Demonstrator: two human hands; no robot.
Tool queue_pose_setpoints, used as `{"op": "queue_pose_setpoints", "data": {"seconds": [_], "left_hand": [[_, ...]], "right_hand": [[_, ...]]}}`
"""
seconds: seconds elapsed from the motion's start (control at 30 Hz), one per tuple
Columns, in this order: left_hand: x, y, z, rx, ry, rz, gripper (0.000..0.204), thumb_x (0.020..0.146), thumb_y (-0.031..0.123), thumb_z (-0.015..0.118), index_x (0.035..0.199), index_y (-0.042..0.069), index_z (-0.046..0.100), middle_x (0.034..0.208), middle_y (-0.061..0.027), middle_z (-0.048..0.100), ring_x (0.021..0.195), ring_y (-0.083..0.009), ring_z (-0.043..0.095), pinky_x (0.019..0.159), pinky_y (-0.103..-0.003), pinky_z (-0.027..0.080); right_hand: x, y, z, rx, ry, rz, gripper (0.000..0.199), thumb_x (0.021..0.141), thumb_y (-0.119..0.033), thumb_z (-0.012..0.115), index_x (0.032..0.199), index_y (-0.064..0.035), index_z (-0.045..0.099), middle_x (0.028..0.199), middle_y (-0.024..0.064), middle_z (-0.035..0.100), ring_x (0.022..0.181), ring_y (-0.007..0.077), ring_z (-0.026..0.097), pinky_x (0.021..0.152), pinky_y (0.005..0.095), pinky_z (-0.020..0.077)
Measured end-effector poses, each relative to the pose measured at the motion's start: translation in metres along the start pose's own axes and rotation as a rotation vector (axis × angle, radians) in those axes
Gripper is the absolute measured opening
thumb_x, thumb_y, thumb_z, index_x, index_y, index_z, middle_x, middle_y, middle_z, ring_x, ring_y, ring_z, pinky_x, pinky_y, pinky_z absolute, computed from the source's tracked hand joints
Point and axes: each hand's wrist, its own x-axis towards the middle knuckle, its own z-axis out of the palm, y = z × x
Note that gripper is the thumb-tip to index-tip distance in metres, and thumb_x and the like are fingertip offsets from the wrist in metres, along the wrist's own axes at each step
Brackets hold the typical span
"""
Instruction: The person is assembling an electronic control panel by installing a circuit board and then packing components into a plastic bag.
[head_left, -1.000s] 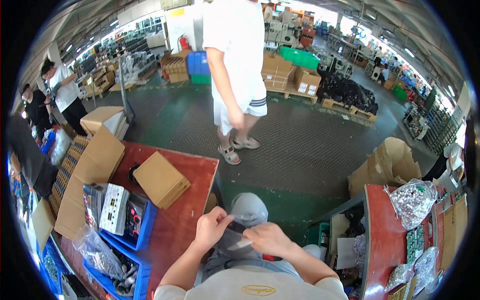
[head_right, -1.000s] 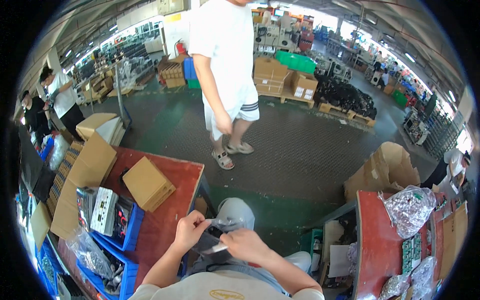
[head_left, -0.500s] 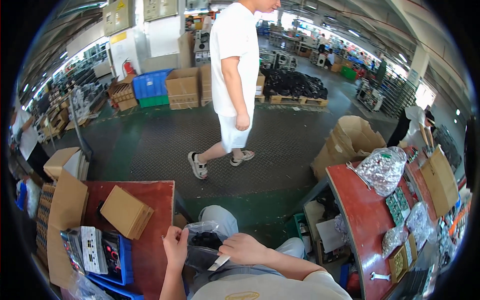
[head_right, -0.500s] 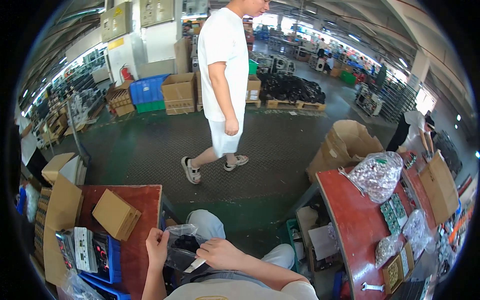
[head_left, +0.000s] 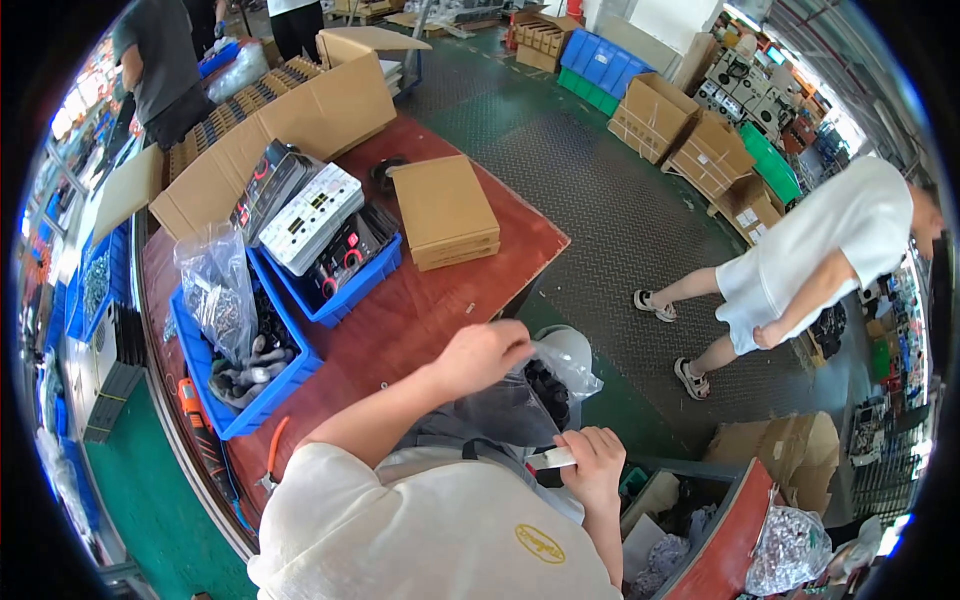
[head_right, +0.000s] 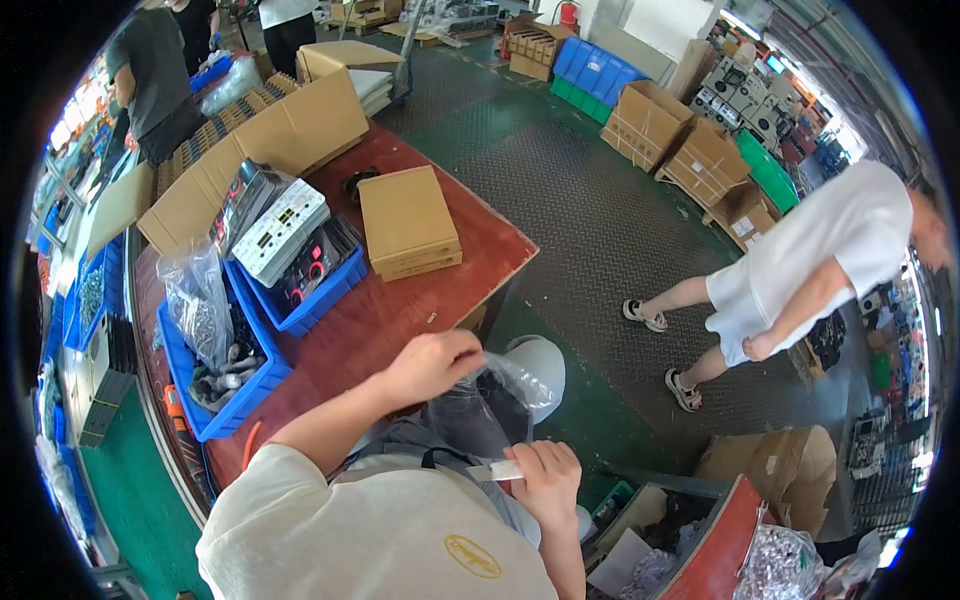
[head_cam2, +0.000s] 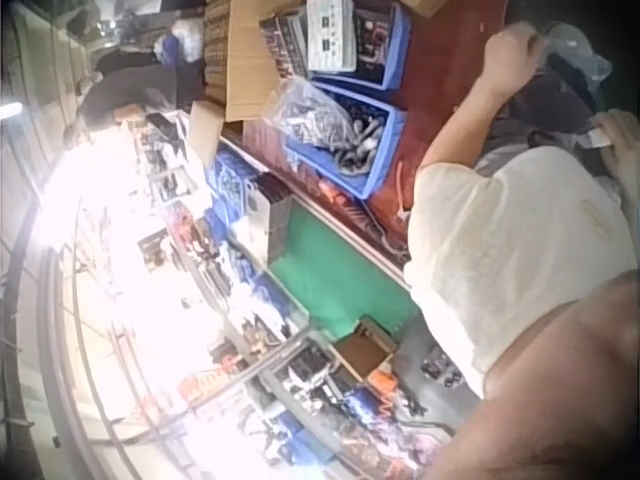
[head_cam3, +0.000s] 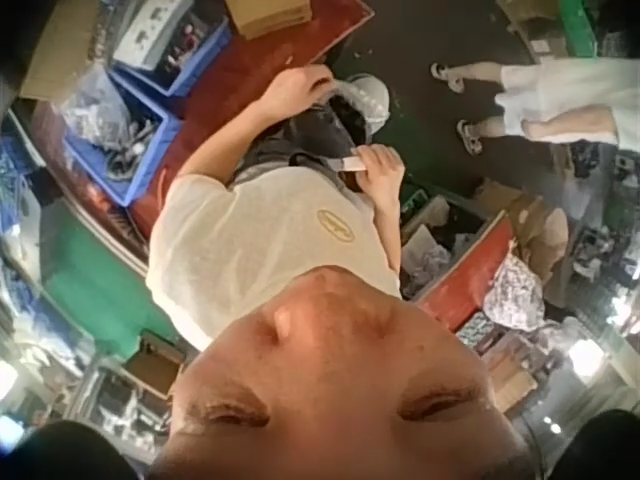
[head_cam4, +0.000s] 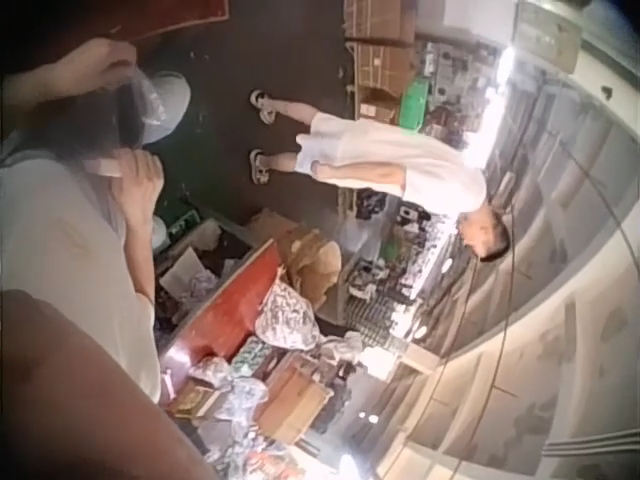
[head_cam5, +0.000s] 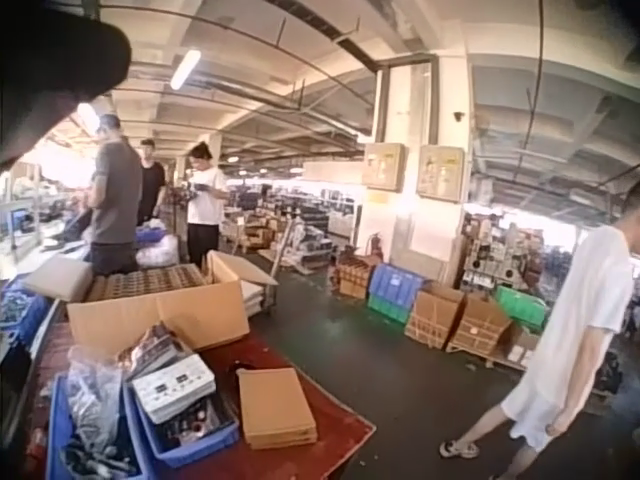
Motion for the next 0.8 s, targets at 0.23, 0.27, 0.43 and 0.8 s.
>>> {"op": "queue_pose_setpoints", "data": {"seconds": [0.23,0.27,0.43,0.8], "left_hand": [[0.02,-0.027,-0.093,0.627,0.671,0.029,0.034,0.073,0.01,0.066,0.101,-0.002,0.052,0.12,-0.0235,0.044,0.115,-0.0425,0.039,0.096,-0.048,0.034],[0.017,-0.026,-0.101,0.743,0.709,-0.018,0.042,0.074,0.014,0.066,0.109,-0.001,0.05,0.125,-0.0229,0.041,0.119,-0.0416,0.037,0.098,-0.048,0.033],[-0.002,-0.077,-0.101,0.793,0.434,-0.277,0.071,0.076,0.033,0.067,0.131,-0.002,0.037,0.139,-0.0211,0.033,0.13,-0.0378,0.029,0.106,-0.046,0.026],[-0.015,-0.073,-0.102,1.304,0.594,0.011,0.076,0.085,0.055,0.05,0.13,-0.006,0.039,0.131,-0.0273,0.042,0.118,-0.0415,0.045,0.083,-0.051,0.047]], "right_hand": [[-0.003,0.0,0.005,0.023,0.017,0.042,0.016,0.066,-0.003,0.069,0.07,-0.0046,0.053,0.058,0.0076,0.048,0.051,0.026,0.049,0.048,0.0358,0.035],[-0.004,0.0,0.004,0.027,0.018,0.036,0.016,0.066,-0.003,0.069,0.07,-0.0046,0.053,0.058,0.0076,0.048,0.051,0.026,0.049,0.048,0.0358,0.035],[-0.014,0.01,-0.006,0.009,0.081,0.024,0.018,0.058,-0.007,0.067,0.073,-0.0091,0.057,0.059,0.0062,0.05,0.055,0.0257,0.053,0.051,0.0361,0.0411],[-0.019,0.008,-0.003,0.06,0.057,0.074,0.015,0.081,-0.016,0.058,0.074,-0.0054,0.049,0.069,0.009,0.052,0.067,0.0282,0.054,0.064,0.0376,0.0438]]}}
